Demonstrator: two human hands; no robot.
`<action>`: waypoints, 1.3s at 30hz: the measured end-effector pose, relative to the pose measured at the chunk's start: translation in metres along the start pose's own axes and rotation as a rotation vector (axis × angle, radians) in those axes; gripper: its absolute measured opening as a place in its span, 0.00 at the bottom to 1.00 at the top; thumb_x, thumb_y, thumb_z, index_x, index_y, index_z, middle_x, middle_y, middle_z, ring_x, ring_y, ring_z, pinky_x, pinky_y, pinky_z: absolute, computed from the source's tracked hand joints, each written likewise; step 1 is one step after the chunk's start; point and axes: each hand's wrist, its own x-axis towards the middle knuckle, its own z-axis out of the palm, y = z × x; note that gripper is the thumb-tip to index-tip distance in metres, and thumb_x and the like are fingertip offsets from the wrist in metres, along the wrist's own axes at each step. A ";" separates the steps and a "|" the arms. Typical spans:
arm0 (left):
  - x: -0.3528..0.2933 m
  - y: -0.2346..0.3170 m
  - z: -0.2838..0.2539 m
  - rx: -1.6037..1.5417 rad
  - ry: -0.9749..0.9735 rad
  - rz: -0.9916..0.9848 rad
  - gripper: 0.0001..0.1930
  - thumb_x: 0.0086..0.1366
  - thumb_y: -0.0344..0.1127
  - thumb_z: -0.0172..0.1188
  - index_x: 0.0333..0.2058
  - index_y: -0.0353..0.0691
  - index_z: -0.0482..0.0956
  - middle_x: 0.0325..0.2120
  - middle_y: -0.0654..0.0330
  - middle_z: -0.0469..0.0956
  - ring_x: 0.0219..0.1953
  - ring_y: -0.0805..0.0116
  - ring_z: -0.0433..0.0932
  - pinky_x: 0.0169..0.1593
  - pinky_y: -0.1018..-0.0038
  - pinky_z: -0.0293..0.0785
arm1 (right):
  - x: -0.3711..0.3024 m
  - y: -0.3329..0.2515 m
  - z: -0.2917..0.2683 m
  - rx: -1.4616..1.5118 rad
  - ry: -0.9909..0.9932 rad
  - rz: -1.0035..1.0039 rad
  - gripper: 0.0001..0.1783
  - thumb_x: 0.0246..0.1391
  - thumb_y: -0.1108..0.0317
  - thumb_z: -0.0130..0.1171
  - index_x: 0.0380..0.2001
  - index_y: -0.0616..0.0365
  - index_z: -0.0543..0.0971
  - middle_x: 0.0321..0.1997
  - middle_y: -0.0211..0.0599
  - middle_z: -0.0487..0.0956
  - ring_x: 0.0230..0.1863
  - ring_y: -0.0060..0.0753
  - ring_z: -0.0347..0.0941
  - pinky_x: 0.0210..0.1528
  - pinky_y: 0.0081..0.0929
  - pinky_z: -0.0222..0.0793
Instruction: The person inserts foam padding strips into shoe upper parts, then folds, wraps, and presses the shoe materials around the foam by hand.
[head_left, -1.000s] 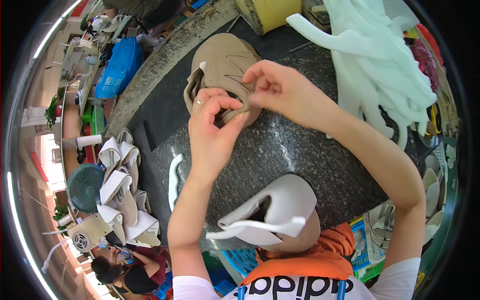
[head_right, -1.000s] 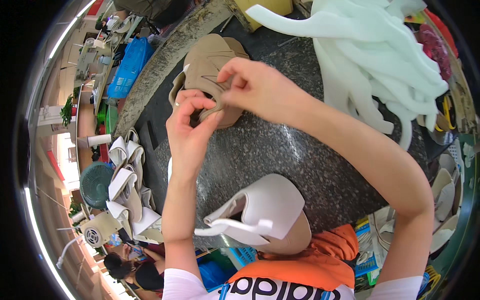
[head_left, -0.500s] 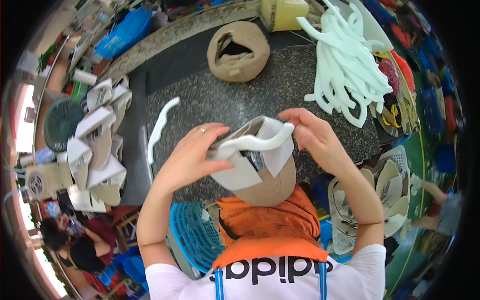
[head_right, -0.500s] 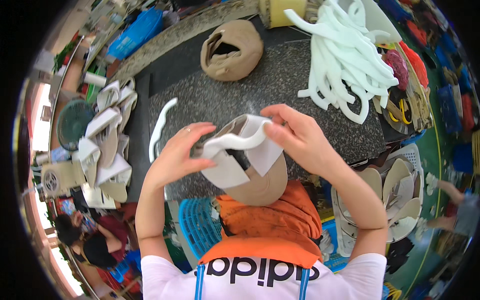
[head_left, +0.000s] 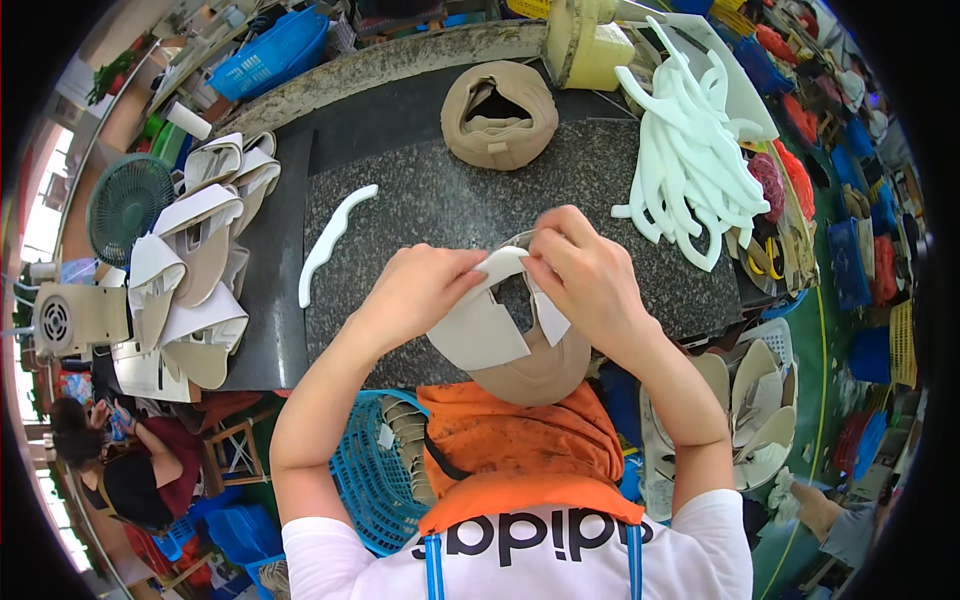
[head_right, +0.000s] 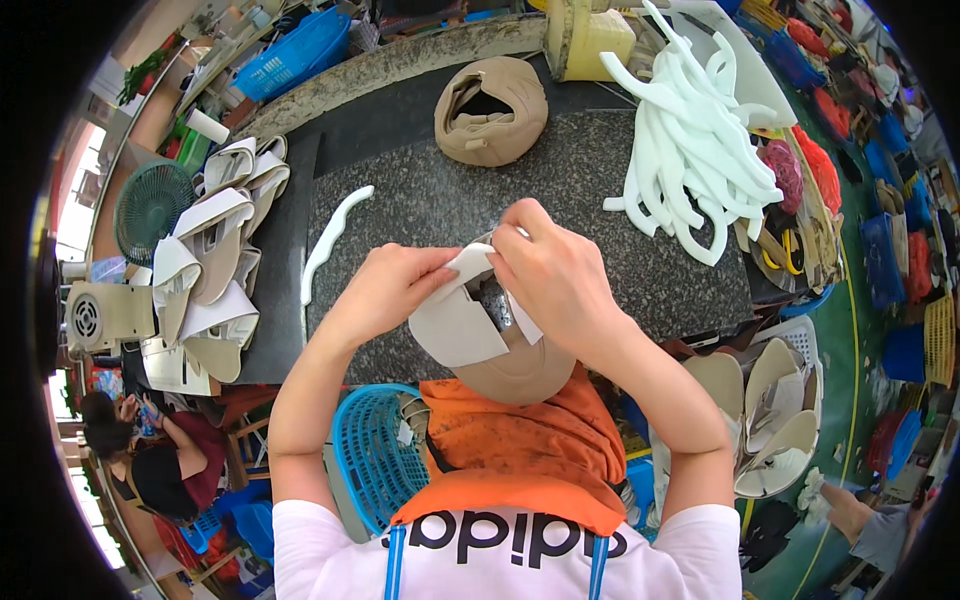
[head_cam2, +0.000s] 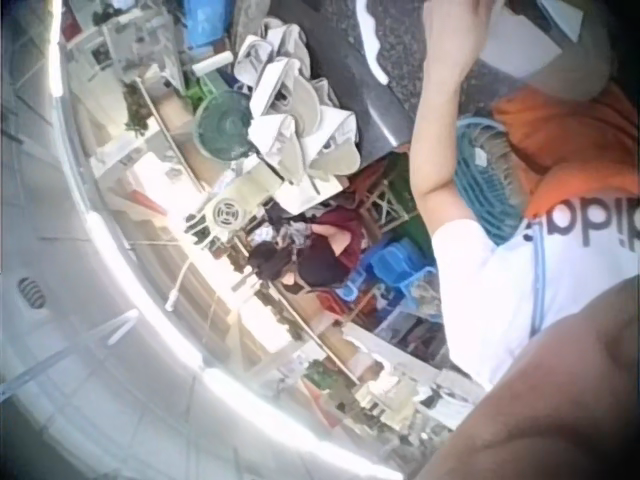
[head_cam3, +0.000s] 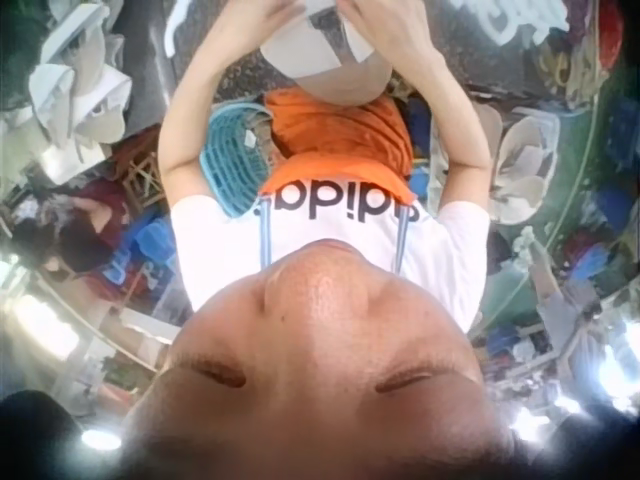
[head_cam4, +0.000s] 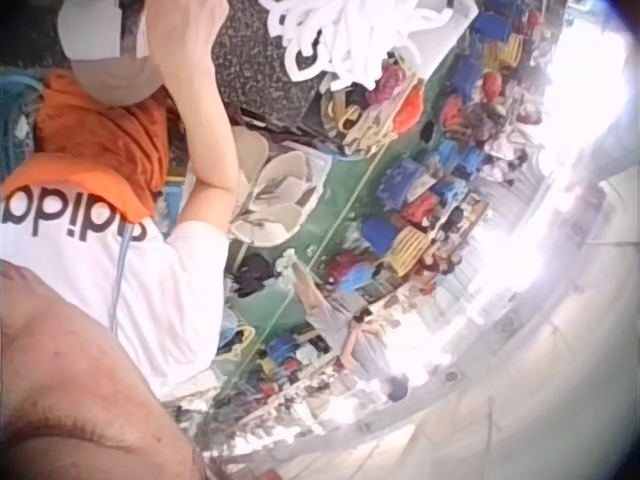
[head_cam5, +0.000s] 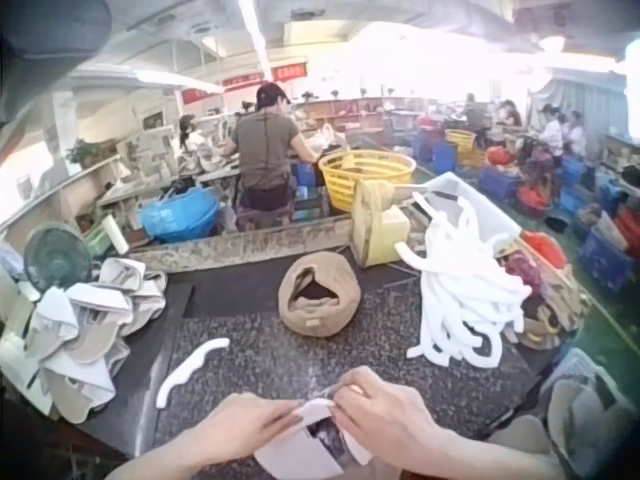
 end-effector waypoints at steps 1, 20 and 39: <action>0.000 -0.001 0.000 0.004 -0.004 0.005 0.15 0.60 0.35 0.56 0.46 0.41 0.78 0.27 0.48 0.79 0.31 0.53 0.80 0.35 0.67 0.75 | 0.002 0.002 0.000 -0.001 0.006 0.005 0.07 0.47 0.70 0.60 0.24 0.59 0.73 0.28 0.37 0.71 0.28 0.42 0.73 0.28 0.36 0.70; 0.022 -0.016 0.028 0.279 0.458 -0.208 0.08 0.55 0.34 0.53 0.26 0.37 0.78 0.19 0.45 0.76 0.25 0.44 0.77 0.32 0.55 0.74 | 0.026 -0.041 0.034 -0.389 -0.662 -0.003 0.12 0.45 0.64 0.61 0.27 0.61 0.74 0.29 0.42 0.76 0.30 0.45 0.77 0.31 0.41 0.72; -0.002 -0.004 0.019 -0.177 0.342 -0.184 0.23 0.53 0.30 0.52 0.51 0.38 0.74 0.29 0.43 0.77 0.32 0.47 0.79 0.38 0.59 0.72 | 0.019 0.002 0.038 0.289 -0.058 0.184 0.35 0.43 0.71 0.62 0.56 0.61 0.61 0.38 0.48 0.78 0.36 0.50 0.76 0.38 0.39 0.72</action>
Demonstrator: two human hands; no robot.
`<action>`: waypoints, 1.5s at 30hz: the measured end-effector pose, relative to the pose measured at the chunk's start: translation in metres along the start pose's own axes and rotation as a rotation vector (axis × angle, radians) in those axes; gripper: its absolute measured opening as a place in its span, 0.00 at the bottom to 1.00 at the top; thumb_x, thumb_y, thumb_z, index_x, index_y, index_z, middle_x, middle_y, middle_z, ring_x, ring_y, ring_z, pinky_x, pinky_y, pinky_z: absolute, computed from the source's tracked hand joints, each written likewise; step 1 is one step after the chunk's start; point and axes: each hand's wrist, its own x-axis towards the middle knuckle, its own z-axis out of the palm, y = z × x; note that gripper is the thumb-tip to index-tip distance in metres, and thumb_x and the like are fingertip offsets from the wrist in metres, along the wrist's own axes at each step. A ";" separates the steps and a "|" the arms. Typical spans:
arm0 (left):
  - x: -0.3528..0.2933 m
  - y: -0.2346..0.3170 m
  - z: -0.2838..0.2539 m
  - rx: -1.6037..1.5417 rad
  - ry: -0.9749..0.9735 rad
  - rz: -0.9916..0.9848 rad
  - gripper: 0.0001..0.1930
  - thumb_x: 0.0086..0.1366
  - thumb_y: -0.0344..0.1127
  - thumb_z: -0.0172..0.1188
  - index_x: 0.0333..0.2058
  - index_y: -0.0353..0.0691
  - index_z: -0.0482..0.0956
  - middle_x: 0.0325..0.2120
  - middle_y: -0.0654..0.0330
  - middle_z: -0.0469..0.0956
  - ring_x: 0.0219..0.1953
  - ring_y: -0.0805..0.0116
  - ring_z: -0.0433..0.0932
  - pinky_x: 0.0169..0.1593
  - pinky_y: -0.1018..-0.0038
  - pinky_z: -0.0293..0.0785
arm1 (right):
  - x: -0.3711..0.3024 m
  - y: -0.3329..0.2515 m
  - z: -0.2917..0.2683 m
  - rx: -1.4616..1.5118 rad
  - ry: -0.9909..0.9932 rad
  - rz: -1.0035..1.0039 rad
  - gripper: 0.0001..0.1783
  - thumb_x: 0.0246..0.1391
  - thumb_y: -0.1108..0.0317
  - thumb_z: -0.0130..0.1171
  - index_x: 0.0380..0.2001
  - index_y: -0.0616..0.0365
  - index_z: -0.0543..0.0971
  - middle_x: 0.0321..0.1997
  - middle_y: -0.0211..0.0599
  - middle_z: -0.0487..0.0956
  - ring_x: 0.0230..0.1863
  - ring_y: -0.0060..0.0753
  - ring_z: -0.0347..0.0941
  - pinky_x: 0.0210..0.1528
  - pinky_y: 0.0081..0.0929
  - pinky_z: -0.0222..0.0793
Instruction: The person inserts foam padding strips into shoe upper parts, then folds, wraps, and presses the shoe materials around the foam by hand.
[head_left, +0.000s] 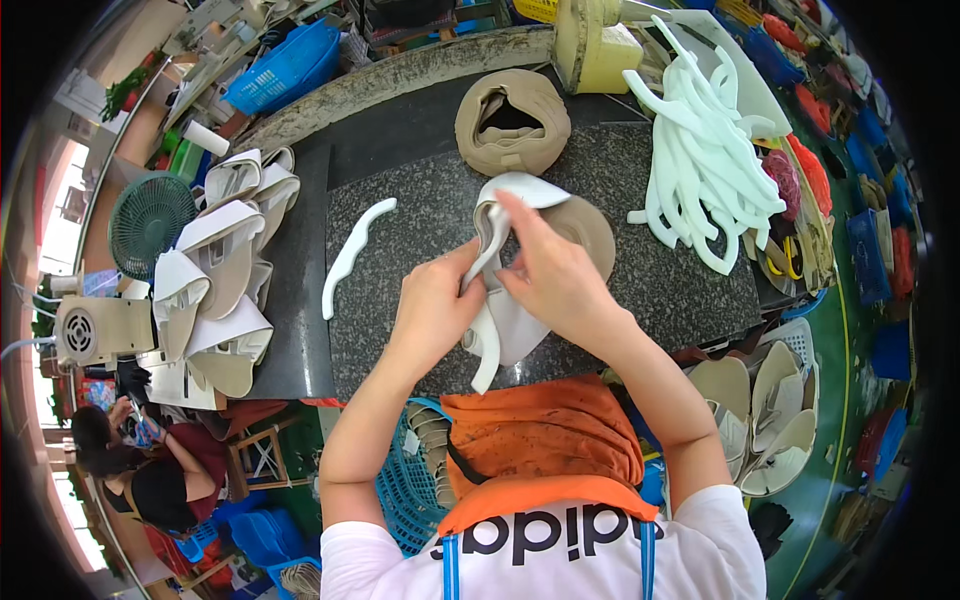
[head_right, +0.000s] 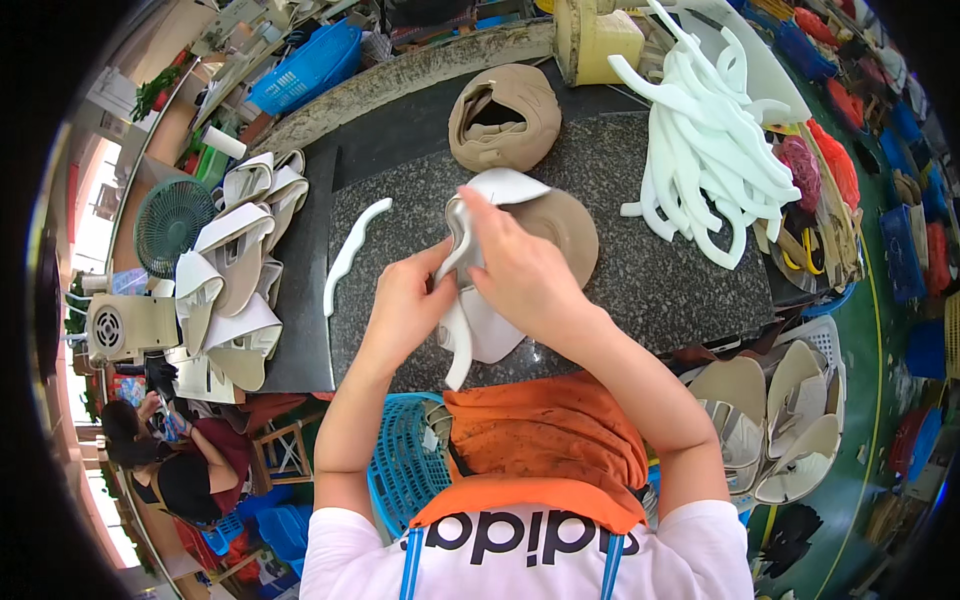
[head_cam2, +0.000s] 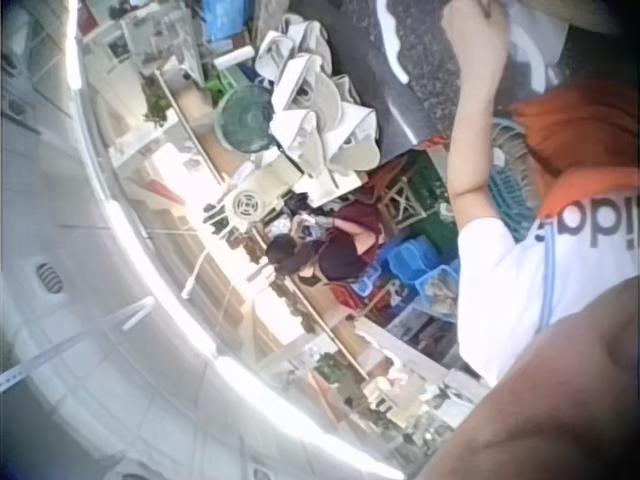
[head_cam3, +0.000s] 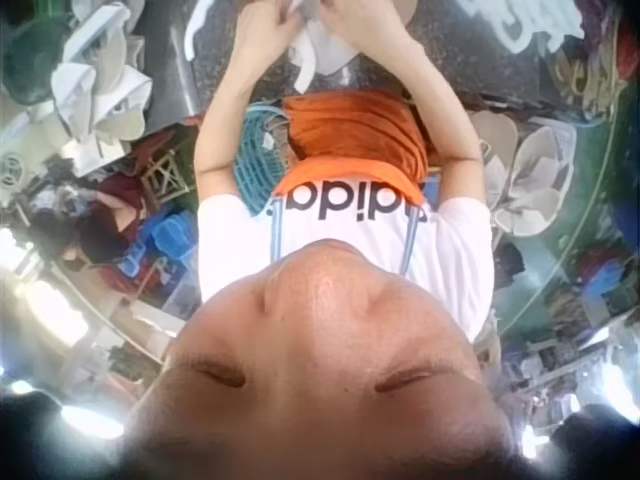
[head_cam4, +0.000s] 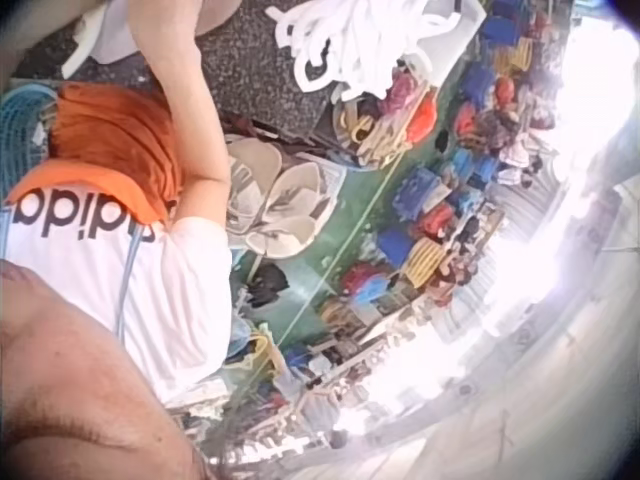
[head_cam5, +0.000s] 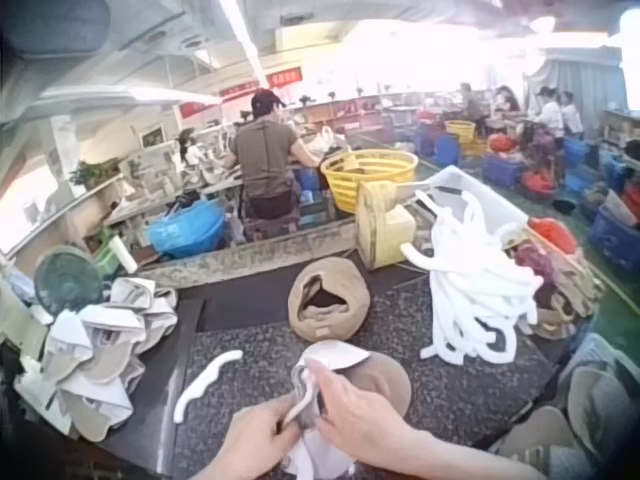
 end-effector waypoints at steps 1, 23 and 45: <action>-0.002 0.003 0.000 0.003 0.000 0.004 0.23 0.53 0.30 0.52 0.51 0.38 0.74 0.29 0.43 0.77 0.32 0.47 0.79 0.38 0.59 0.72 | 0.001 -0.001 0.002 -0.036 -0.041 -0.130 0.35 0.45 0.74 0.59 0.57 0.60 0.60 0.39 0.48 0.78 0.38 0.50 0.76 0.38 0.38 0.72; 0.022 0.002 0.011 -0.027 -0.139 -0.256 0.15 0.48 0.30 0.54 0.37 0.38 0.81 0.35 0.50 0.79 0.38 0.52 0.78 0.43 0.62 0.72 | -0.005 0.025 0.001 -0.296 0.057 -0.115 0.09 0.48 0.66 0.60 0.29 0.56 0.72 0.26 0.36 0.77 0.30 0.41 0.76 0.30 0.36 0.71; 0.019 0.005 0.013 0.049 -0.128 0.173 0.11 0.58 0.28 0.51 0.39 0.39 0.79 0.34 0.54 0.74 0.39 0.51 0.76 0.43 0.62 0.72 | -0.002 0.036 -0.010 -0.112 0.258 -0.234 0.10 0.41 0.70 0.65 0.29 0.57 0.76 0.27 0.32 0.73 0.35 0.39 0.70 0.42 0.36 0.64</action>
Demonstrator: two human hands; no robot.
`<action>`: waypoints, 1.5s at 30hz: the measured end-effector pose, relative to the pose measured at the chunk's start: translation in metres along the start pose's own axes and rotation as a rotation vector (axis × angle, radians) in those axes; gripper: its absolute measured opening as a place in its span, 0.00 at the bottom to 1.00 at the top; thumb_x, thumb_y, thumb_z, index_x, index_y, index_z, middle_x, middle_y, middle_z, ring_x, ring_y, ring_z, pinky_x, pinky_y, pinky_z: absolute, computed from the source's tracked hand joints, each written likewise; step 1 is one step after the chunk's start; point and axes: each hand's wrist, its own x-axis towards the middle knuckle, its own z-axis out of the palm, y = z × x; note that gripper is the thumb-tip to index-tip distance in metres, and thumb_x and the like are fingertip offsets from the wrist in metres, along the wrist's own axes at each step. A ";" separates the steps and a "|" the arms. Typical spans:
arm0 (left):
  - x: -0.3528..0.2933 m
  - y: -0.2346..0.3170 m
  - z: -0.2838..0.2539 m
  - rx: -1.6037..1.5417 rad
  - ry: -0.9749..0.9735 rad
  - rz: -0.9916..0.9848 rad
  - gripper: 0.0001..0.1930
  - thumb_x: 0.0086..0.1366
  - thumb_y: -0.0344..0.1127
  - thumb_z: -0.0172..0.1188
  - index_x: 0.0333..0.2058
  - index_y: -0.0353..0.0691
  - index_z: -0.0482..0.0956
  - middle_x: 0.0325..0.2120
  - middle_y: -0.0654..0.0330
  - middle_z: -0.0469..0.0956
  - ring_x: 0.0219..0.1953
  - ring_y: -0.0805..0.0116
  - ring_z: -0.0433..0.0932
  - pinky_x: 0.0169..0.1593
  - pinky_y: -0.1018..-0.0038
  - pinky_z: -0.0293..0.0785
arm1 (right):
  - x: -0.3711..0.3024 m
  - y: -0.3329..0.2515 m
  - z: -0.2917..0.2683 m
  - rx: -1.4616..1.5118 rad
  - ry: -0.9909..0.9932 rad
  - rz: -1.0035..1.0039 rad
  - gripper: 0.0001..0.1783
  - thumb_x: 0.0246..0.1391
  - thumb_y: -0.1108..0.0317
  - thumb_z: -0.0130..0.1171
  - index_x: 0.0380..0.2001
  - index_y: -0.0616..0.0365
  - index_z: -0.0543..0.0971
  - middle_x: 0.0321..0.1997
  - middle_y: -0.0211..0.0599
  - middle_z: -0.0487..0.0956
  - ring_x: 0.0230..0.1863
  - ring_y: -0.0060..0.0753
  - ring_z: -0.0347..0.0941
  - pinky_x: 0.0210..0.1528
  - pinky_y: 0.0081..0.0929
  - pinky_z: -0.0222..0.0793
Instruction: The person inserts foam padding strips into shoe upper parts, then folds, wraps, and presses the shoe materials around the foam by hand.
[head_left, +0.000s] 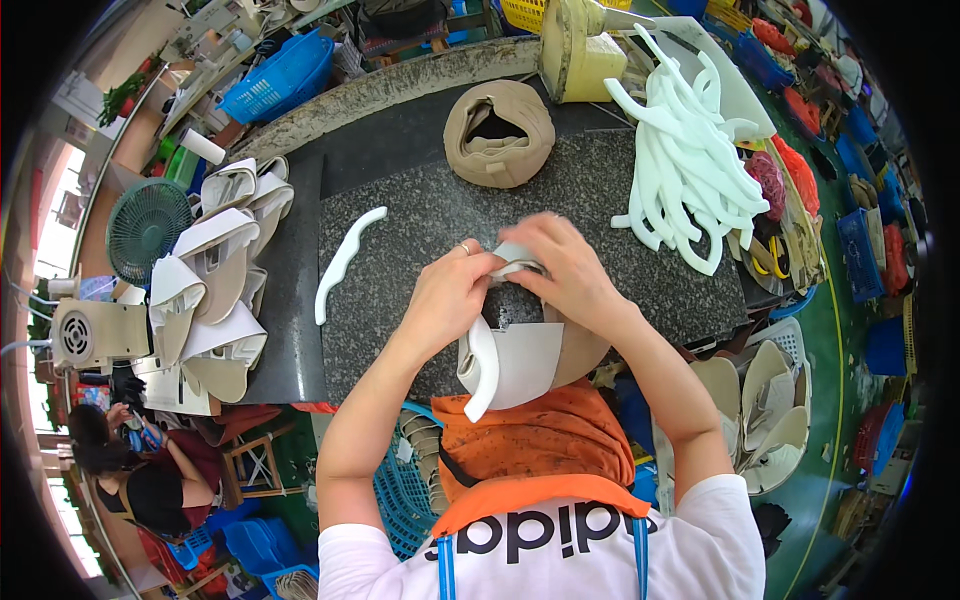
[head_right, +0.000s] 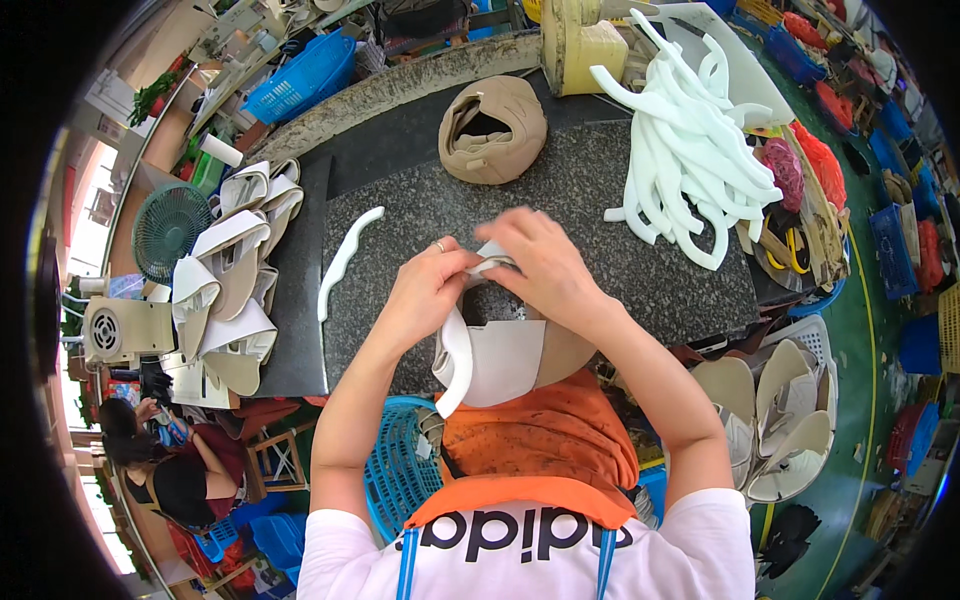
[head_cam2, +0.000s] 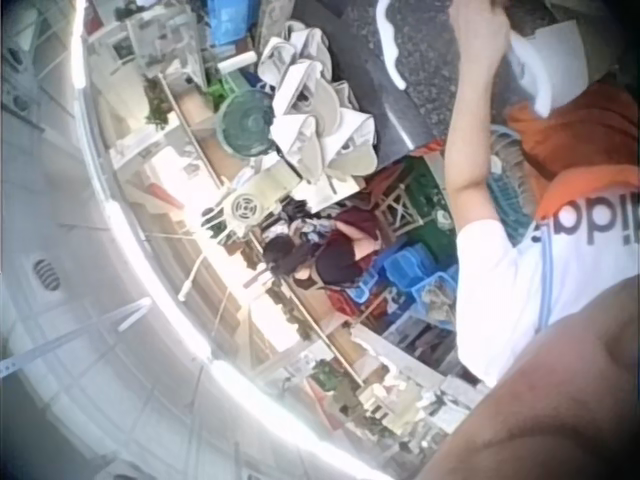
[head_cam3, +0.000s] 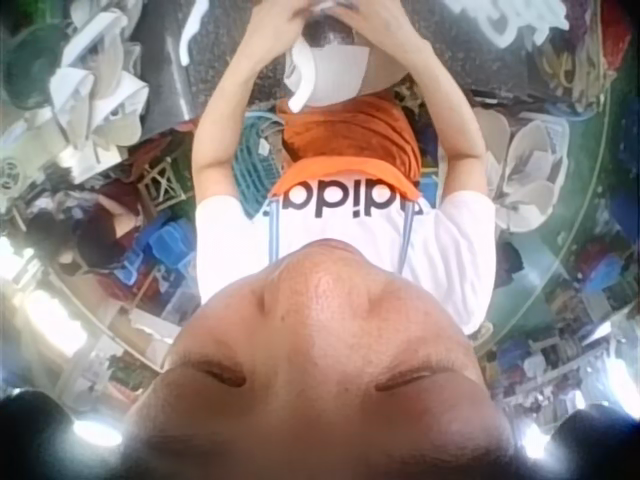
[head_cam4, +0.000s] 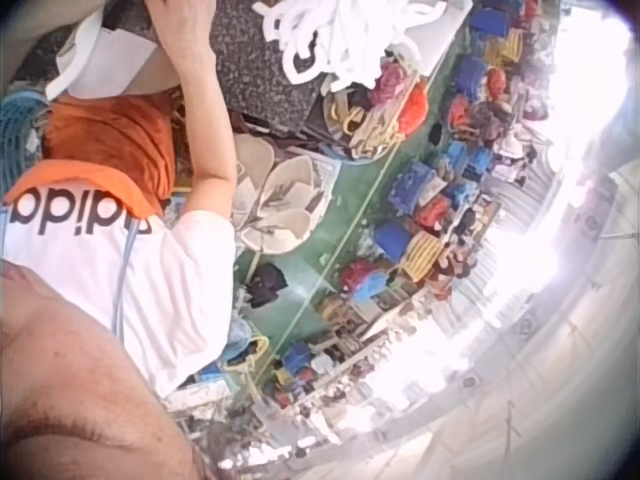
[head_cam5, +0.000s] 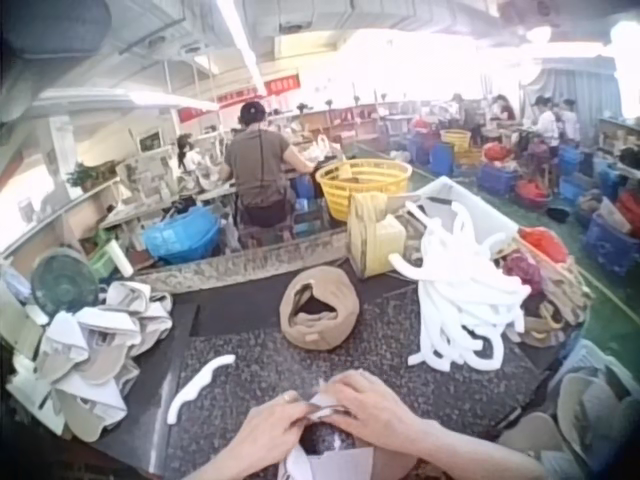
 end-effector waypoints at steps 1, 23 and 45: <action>-0.002 0.002 -0.002 0.033 0.004 0.007 0.13 0.57 0.30 0.54 0.41 0.40 0.78 0.34 0.54 0.75 0.38 0.52 0.76 0.42 0.63 0.72 | -0.003 0.005 -0.001 -0.009 -0.118 -0.038 0.08 0.42 0.69 0.64 0.28 0.56 0.76 0.28 0.33 0.73 0.35 0.39 0.70 0.41 0.35 0.64; -0.040 0.039 0.026 -1.702 0.094 -0.404 0.03 0.64 0.30 0.52 0.36 0.42 0.75 0.31 0.61 0.79 0.35 0.61 0.79 0.44 0.68 0.72 | 0.014 0.004 -0.006 0.026 -0.380 0.060 0.15 0.50 0.65 0.59 0.37 0.65 0.79 0.36 0.47 0.78 0.39 0.50 0.75 0.42 0.39 0.70; -0.043 0.016 0.018 -0.199 0.518 -0.127 0.16 0.55 0.31 0.64 0.40 0.40 0.68 0.31 0.55 0.79 0.37 0.57 0.80 0.37 0.68 0.73 | -0.003 -0.018 -0.004 -0.011 -0.368 -0.014 0.12 0.47 0.73 0.58 0.38 0.63 0.77 0.34 0.42 0.74 0.37 0.46 0.71 0.40 0.35 0.68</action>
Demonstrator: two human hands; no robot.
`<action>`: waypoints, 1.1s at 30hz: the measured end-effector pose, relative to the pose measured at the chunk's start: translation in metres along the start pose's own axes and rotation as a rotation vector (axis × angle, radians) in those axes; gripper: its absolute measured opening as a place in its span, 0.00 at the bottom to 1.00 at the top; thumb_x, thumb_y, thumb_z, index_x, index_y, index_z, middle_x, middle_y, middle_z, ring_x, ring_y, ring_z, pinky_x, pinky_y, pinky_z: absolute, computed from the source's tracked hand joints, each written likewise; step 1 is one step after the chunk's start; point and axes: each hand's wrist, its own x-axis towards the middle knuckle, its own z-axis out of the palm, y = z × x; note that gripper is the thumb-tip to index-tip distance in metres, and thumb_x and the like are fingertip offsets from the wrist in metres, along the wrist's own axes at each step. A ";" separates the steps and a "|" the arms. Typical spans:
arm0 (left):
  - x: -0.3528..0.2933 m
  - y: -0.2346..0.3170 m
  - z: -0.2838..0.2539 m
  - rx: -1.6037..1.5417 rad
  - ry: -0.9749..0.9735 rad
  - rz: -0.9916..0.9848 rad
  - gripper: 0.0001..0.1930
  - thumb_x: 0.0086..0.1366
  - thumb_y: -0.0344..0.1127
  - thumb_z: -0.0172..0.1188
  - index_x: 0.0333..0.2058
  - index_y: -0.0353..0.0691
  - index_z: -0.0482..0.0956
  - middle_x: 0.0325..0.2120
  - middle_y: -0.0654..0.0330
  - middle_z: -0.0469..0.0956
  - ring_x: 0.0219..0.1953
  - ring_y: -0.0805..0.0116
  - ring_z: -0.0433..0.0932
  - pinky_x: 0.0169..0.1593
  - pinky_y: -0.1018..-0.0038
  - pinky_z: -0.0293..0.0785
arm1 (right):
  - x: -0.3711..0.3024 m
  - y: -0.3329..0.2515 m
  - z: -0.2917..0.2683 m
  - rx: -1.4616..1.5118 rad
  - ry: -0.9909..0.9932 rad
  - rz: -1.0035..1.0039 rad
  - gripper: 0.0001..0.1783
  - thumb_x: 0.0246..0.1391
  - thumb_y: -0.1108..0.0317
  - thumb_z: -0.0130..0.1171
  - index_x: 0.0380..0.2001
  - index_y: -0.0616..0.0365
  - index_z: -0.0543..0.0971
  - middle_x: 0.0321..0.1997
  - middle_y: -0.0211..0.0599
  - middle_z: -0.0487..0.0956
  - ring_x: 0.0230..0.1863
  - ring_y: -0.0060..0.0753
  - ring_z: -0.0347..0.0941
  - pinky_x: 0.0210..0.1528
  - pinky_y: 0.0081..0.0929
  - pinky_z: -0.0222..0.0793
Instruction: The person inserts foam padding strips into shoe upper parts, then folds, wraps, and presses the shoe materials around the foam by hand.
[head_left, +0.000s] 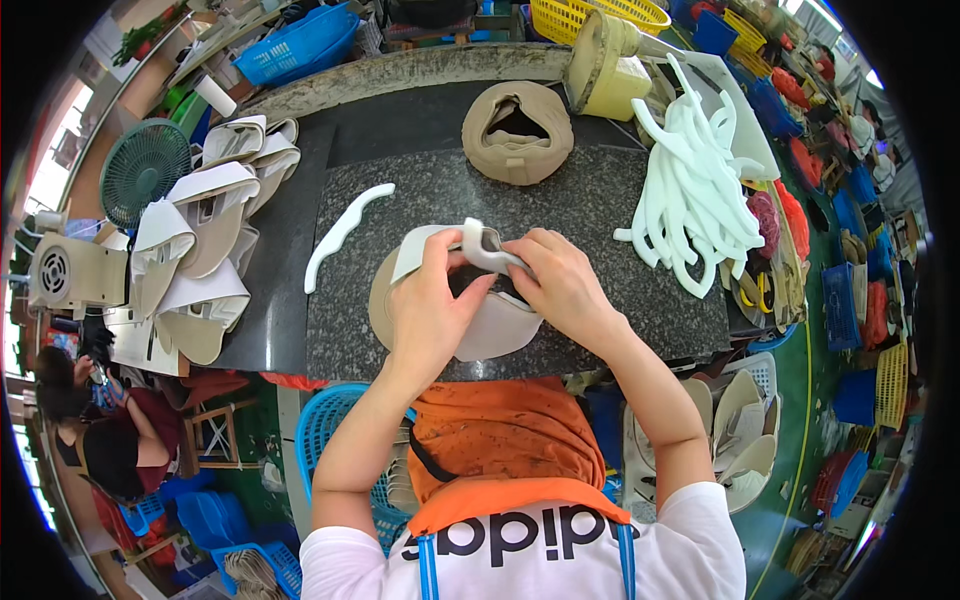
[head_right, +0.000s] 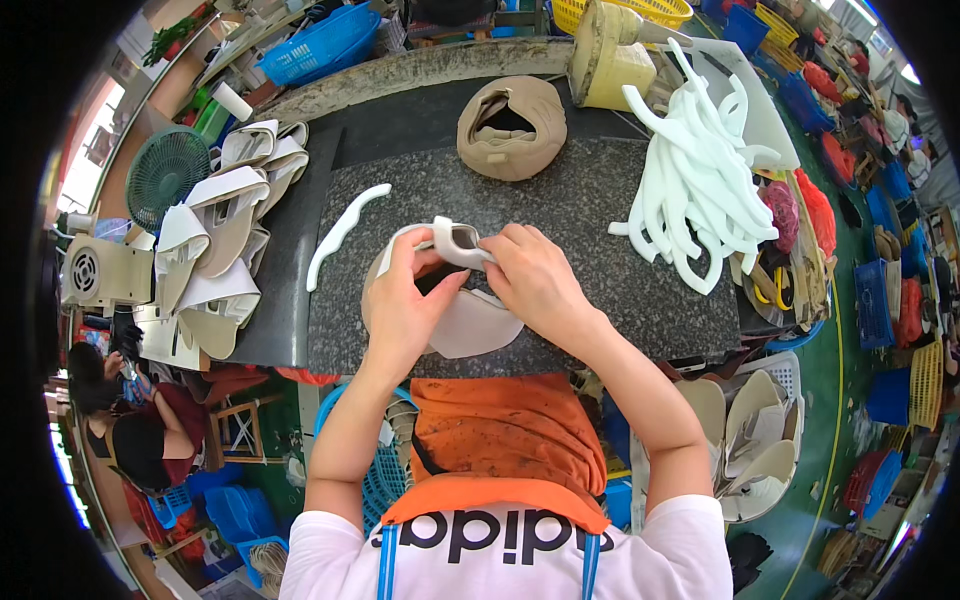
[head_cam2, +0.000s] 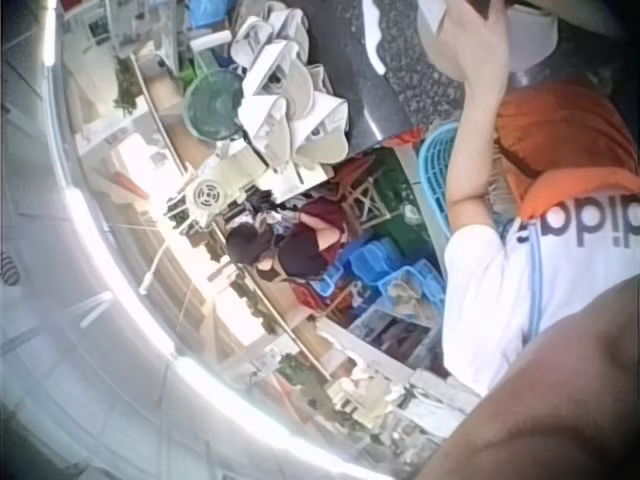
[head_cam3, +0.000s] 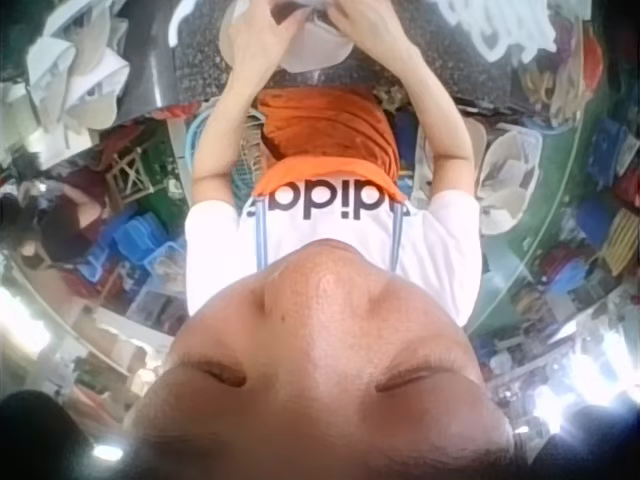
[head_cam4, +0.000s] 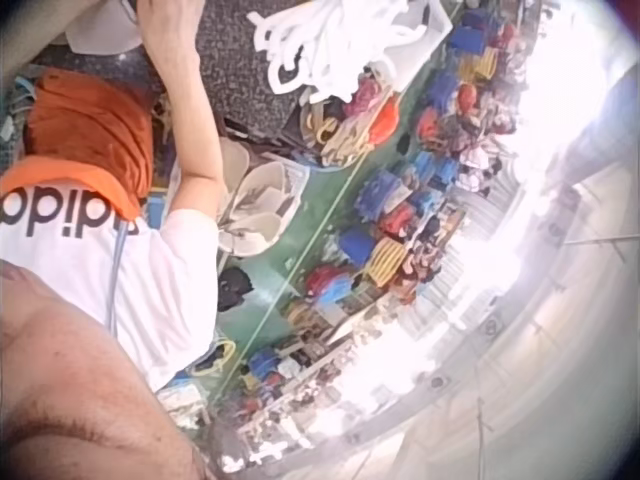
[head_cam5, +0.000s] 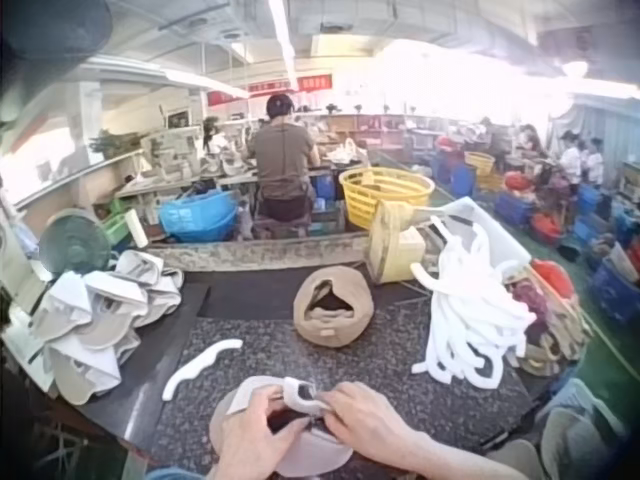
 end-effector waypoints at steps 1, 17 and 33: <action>0.001 0.000 0.000 -0.001 -0.003 0.000 0.16 0.55 0.31 0.64 0.40 0.40 0.68 0.31 0.55 0.79 0.37 0.57 0.80 0.37 0.68 0.73 | 0.000 0.000 0.001 -0.031 0.009 0.009 0.11 0.47 0.73 0.58 0.37 0.63 0.77 0.34 0.42 0.74 0.37 0.46 0.71 0.40 0.36 0.68; 0.005 -0.016 -0.005 0.027 -0.066 0.035 0.13 0.55 0.26 0.63 0.40 0.38 0.78 0.29 0.60 0.80 0.30 0.74 0.78 0.36 0.78 0.72 | 0.013 0.002 0.012 -0.076 0.025 0.119 0.09 0.48 0.69 0.58 0.33 0.62 0.76 0.31 0.44 0.74 0.38 0.47 0.72 0.40 0.40 0.68; 0.009 -0.017 -0.001 0.128 0.055 0.095 0.07 0.60 0.28 0.58 0.38 0.39 0.76 0.30 0.55 0.81 0.29 0.58 0.80 0.33 0.69 0.73 | 0.021 0.003 0.023 -0.114 0.069 0.028 0.05 0.47 0.71 0.54 0.22 0.60 0.73 0.25 0.41 0.76 0.32 0.46 0.75 0.35 0.41 0.70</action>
